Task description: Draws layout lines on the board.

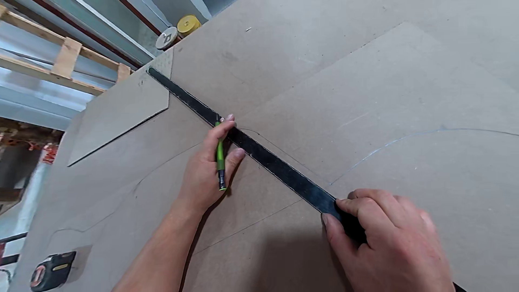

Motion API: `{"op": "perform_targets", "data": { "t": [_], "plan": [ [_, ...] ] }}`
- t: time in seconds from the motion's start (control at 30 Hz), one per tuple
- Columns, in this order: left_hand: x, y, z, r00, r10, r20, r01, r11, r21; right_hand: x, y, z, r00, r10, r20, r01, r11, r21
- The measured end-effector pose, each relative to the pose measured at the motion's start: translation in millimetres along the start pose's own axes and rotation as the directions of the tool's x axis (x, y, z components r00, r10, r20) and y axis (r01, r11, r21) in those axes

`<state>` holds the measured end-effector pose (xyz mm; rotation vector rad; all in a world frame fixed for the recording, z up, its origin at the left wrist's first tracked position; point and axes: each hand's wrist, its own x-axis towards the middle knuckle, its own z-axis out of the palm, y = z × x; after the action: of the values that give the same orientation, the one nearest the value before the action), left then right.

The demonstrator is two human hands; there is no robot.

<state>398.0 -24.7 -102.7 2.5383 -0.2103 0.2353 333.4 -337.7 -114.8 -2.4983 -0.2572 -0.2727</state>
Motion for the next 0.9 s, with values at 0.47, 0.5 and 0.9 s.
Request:
{"op": "perform_targets", "data": {
  "t": [0.47,0.5,0.9],
  "plan": [
    [31.8,96.4,43.1,0.939,0.170,0.300,0.025,0.835,-0.550,-1.1,-0.3,4.5,0.999,0.007,-0.045,-0.007,1.000,-0.007],
    [29.6,96.0,45.1,0.940,0.171,0.296,0.022,0.834,-0.551,-1.4,-0.3,4.9,0.999,0.007,-0.048,-0.007,1.000,-0.007],
    [43.3,85.8,-15.6,0.990,0.101,-0.094,-0.130,0.450,-0.884,-1.0,-1.4,5.3,0.999,0.005,-0.038,-0.006,1.000,-0.017]
  ]
}}
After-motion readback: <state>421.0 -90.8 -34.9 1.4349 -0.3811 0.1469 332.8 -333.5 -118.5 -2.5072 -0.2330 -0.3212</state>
